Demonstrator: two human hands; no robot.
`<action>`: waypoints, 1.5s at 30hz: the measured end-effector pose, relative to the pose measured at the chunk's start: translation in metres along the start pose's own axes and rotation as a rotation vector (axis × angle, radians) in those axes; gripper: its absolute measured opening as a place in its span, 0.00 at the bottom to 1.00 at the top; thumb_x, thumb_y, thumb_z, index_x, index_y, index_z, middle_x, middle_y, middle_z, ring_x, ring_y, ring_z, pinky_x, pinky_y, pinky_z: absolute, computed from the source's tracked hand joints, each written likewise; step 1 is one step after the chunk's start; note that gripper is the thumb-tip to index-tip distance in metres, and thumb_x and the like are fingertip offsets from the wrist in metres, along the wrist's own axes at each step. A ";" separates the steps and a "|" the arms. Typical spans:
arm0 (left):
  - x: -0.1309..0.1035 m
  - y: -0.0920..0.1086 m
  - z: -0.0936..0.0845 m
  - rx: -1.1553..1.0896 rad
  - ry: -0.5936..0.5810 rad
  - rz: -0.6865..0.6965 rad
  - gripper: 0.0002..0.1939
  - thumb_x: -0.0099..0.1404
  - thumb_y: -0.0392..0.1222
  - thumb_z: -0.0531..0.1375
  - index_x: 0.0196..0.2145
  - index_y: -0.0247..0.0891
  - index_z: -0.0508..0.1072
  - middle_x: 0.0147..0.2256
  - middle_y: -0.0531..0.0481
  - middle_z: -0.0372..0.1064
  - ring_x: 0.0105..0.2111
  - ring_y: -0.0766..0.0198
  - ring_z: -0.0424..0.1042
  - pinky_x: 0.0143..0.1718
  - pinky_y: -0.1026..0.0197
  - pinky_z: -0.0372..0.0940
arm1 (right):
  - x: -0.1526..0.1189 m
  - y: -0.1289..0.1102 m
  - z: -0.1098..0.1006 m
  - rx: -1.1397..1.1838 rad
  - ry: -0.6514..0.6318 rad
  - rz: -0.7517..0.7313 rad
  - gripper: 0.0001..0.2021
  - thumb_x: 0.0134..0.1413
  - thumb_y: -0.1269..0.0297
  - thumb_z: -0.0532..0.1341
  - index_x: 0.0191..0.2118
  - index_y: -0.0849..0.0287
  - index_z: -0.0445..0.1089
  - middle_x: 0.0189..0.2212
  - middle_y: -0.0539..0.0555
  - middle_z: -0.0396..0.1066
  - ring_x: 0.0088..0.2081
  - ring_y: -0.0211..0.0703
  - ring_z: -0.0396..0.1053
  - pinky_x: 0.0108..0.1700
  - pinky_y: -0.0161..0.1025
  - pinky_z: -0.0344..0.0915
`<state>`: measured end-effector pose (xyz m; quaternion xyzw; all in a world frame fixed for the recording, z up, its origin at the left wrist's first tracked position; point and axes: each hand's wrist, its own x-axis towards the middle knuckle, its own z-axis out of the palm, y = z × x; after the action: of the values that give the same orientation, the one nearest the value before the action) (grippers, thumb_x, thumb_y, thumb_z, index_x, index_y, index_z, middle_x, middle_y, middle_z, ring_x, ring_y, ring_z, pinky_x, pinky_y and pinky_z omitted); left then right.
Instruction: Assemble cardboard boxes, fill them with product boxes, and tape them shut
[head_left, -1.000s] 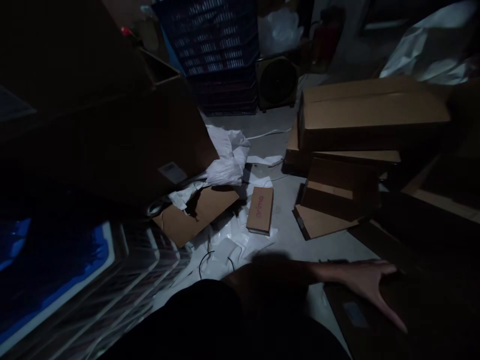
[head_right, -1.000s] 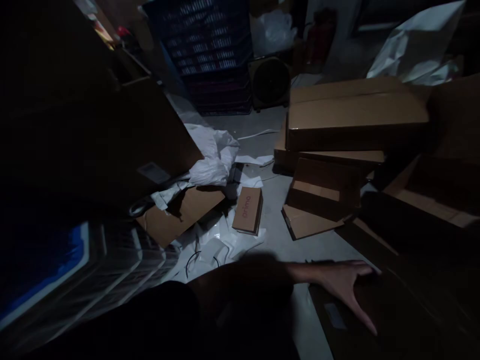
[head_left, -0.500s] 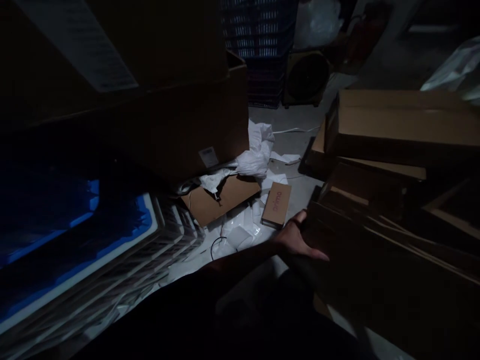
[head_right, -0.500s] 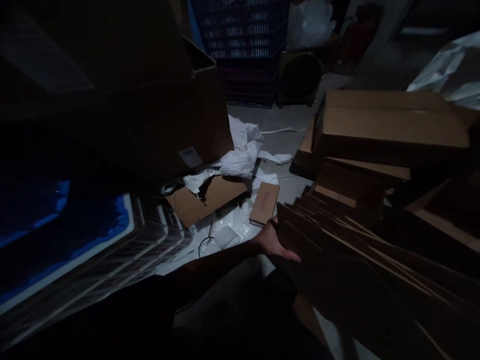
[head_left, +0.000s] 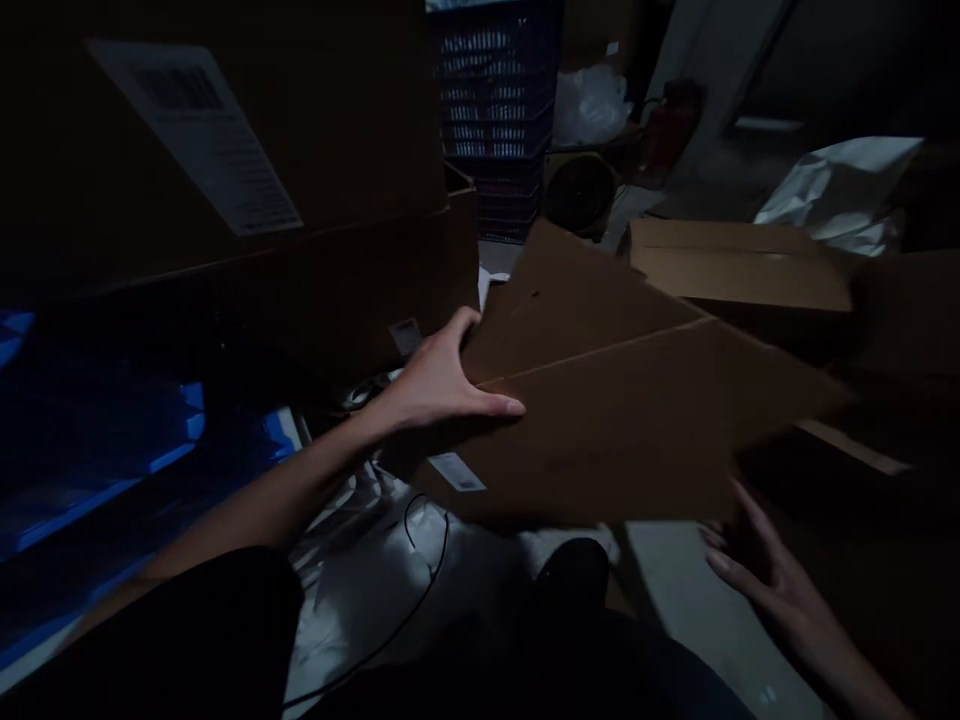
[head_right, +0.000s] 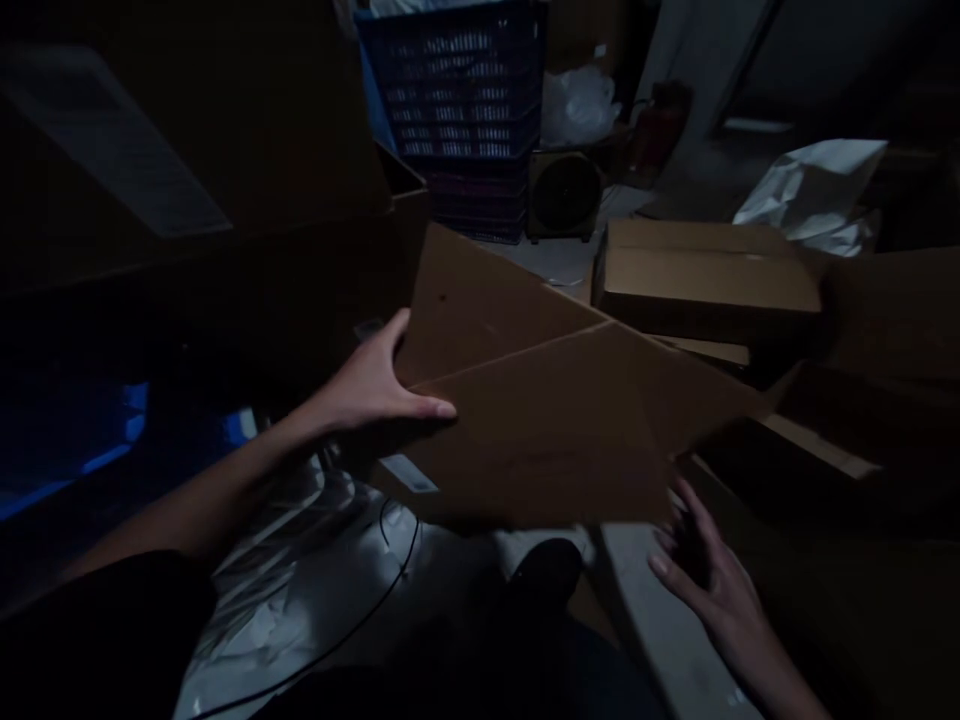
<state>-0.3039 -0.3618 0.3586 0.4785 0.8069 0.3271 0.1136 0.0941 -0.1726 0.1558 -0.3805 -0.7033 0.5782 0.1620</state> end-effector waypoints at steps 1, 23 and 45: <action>0.000 0.001 -0.008 0.133 0.021 -0.049 0.55 0.46 0.63 0.75 0.64 0.38 0.60 0.56 0.42 0.70 0.56 0.43 0.72 0.56 0.46 0.67 | -0.005 -0.001 0.005 0.090 -0.046 0.017 0.47 0.58 0.42 0.65 0.76 0.40 0.40 0.70 0.61 0.60 0.66 0.60 0.65 0.63 0.57 0.68; -0.011 -0.116 0.082 0.742 0.199 -0.478 0.45 0.63 0.67 0.59 0.64 0.32 0.55 0.58 0.29 0.70 0.55 0.37 0.74 0.48 0.47 0.71 | -0.065 0.057 0.035 0.136 -0.114 0.242 0.45 0.53 0.39 0.65 0.70 0.60 0.57 0.50 0.62 0.76 0.45 0.53 0.77 0.52 0.49 0.70; 0.144 -0.097 0.161 0.757 -0.140 -0.327 0.45 0.60 0.56 0.69 0.64 0.28 0.57 0.59 0.25 0.64 0.58 0.38 0.67 0.56 0.49 0.63 | -0.045 0.060 0.065 0.250 -0.257 0.275 0.28 0.50 0.38 0.65 0.51 0.51 0.79 0.39 0.55 0.79 0.47 0.56 0.77 0.55 0.50 0.71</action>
<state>-0.3662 -0.2044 0.1933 0.3730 0.9259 -0.0481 0.0349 0.1013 -0.2479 0.0906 -0.3730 -0.5824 0.7213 0.0365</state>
